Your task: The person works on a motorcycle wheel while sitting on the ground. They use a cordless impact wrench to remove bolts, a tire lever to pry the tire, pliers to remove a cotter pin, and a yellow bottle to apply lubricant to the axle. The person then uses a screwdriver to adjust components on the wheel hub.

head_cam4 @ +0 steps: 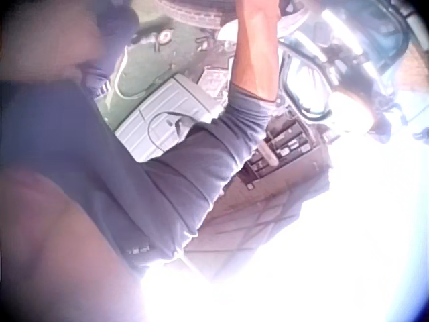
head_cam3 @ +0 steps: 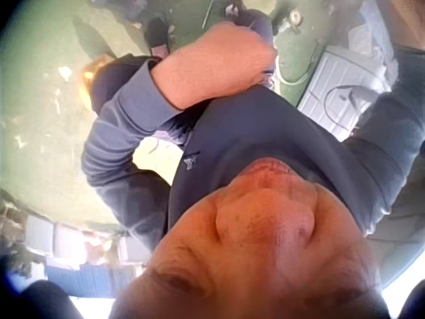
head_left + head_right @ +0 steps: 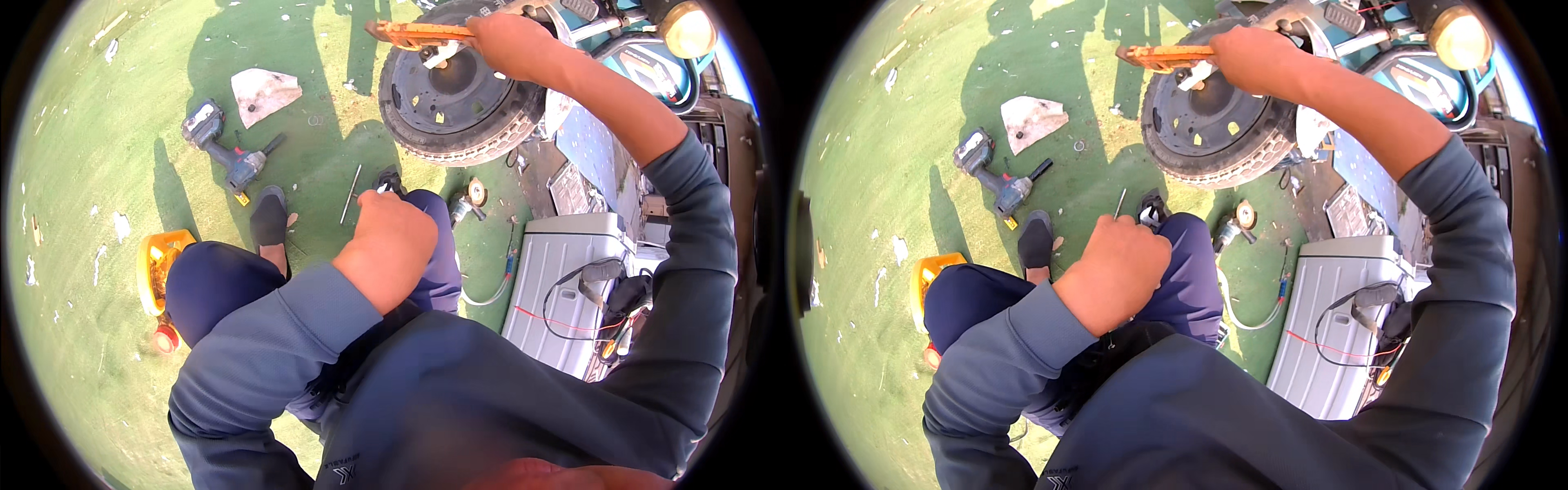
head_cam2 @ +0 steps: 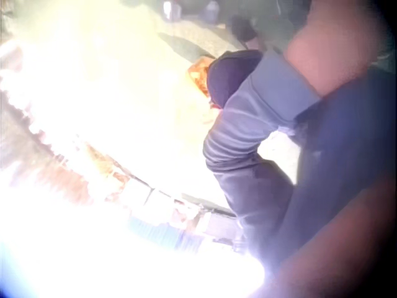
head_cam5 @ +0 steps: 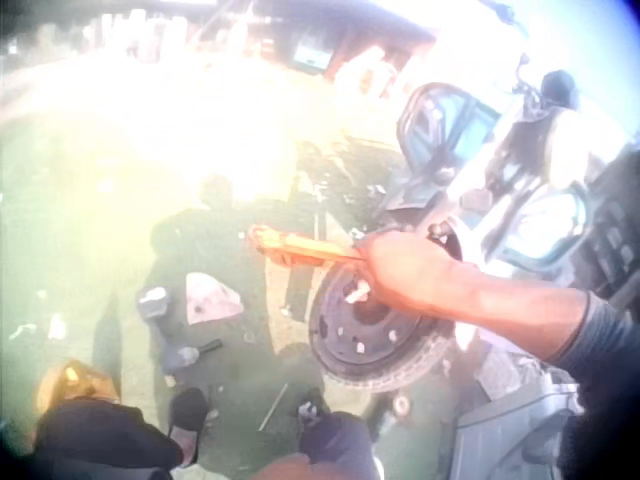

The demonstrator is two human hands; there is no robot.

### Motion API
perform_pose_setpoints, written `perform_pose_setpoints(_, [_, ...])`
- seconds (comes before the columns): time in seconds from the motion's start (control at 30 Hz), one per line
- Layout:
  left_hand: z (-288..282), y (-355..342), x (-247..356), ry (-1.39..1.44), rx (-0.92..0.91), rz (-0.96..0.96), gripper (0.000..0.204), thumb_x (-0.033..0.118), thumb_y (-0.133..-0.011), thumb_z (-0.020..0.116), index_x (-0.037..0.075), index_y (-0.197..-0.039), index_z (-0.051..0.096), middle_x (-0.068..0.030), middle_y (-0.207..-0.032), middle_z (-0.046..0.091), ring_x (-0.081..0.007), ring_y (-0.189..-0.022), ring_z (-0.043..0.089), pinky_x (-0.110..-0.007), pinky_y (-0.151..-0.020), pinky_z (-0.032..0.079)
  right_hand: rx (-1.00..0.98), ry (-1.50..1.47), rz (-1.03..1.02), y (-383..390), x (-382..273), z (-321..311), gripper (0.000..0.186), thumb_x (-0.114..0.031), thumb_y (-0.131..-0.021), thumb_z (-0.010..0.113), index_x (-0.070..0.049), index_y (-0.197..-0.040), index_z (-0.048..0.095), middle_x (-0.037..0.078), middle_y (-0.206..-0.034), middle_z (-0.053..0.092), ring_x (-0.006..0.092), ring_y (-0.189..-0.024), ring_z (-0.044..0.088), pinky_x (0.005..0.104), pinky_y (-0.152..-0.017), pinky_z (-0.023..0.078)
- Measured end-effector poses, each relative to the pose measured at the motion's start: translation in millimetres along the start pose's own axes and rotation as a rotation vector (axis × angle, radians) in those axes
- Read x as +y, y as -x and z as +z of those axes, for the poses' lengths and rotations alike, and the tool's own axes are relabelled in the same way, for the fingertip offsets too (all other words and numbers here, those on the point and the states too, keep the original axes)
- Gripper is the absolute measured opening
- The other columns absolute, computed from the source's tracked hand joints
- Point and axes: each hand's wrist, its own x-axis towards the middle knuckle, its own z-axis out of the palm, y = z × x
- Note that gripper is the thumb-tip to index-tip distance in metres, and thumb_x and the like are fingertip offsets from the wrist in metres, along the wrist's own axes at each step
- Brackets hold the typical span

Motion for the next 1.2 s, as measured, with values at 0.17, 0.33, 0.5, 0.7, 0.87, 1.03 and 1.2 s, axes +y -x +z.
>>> perform_pose_setpoints(0.17, [18.2,-21.6,-10.2,0.040,-0.094,-0.041,0.025,0.029,-0.081,0.081,0.007,-0.090,0.073,-0.0123,-0.089,0.073,-0.0331,-0.090,0.072,-0.046,-0.075,0.054,-0.118,0.213,-0.078,12.5,-3.9,-16.2,0.024,-0.020,-0.095,0.062,0.000,-0.104,0.071,0.022,-0.095,0.074,0.0368,-0.088,0.073,0.0480,-0.074,0.058])
perform_pose_setpoints(0.33, [20.6,-27.1,-11.0,0.034,-0.185,-0.030,0.024,0.028,-0.080,0.081,0.007,-0.089,0.077,-0.0133,-0.089,0.074,-0.0343,-0.088,0.073,-0.046,-0.074,0.056,0.053,0.105,-0.046,19.0,-3.0,3.2,0.016,-0.013,-0.083,0.066,-0.001,-0.090,0.075,0.020,-0.088,0.074,0.0346,-0.084,0.075,0.0466,-0.068,0.058])
perform_pose_setpoints(0.5, [29.1,-32.8,-11.4,0.014,-0.179,-0.022,0.023,0.028,-0.079,0.081,0.006,-0.086,0.076,-0.0131,-0.088,0.074,-0.0335,-0.087,0.074,-0.045,-0.073,0.057,0.048,0.057,-0.004,1.6,-21.5,-55.8,0.021,-0.022,-0.087,0.067,-0.003,-0.090,0.077,0.019,-0.080,0.074,0.0339,-0.081,0.075,0.0458,-0.070,0.059])
perform_pose_setpoints(0.7, [33.4,-39.4,-8.8,-0.002,-0.182,0.038,0.024,0.028,-0.080,0.080,0.006,-0.086,0.075,-0.0128,-0.089,0.074,-0.0341,-0.087,0.073,-0.046,-0.074,0.057,-0.090,-0.038,0.041,8.0,-17.6,-19.1,0.025,-0.028,-0.088,0.068,-0.004,-0.089,0.076,0.019,-0.087,0.075,0.0343,-0.084,0.074,0.0459,-0.072,0.058])
perform_pose_setpoints(0.87, [22.8,-34.3,-12.2,0.032,-0.165,0.034,0.026,0.029,-0.080,0.081,0.005,-0.088,0.075,-0.0135,-0.089,0.074,-0.0339,-0.088,0.073,-0.046,-0.074,0.057,0.115,-0.006,-0.028,-3.9,-38.7,-29.2,0.024,-0.023,-0.096,0.064,-0.004,-0.107,0.073,0.017,-0.097,0.075,0.0343,-0.091,0.074,0.0468,-0.078,0.058])
perform_pose_setpoints(1.03, [34.7,-30.0,-15.5,-0.034,-0.157,0.010,0.025,0.028,-0.079,0.081,0.006,-0.088,0.076,-0.0125,-0.090,0.075,-0.0328,-0.087,0.074,-0.046,-0.072,0.056,0.048,0.021,-0.122,-22.1,-40.2,-25.3,0.023,-0.022,-0.089,0.069,-0.003,-0.101,0.074,0.017,-0.092,0.075,0.0345,-0.088,0.074,0.0465,-0.076,0.058])
perform_pose_setpoints(1.2, [10.4,-41.2,-5.6,-0.045,-0.231,0.021,0.020,0.025,-0.080,0.079,0.007,-0.089,0.076,-0.0113,-0.091,0.075,-0.0324,-0.089,0.074,-0.045,-0.072,0.056,-0.142,0.115,-0.159,-10.1,-47.2,-8.6,0.025,-0.023,-0.085,0.072,-0.003,-0.100,0.074,0.017,-0.088,0.075,0.0341,-0.086,0.074,0.0464,-0.074,0.058])
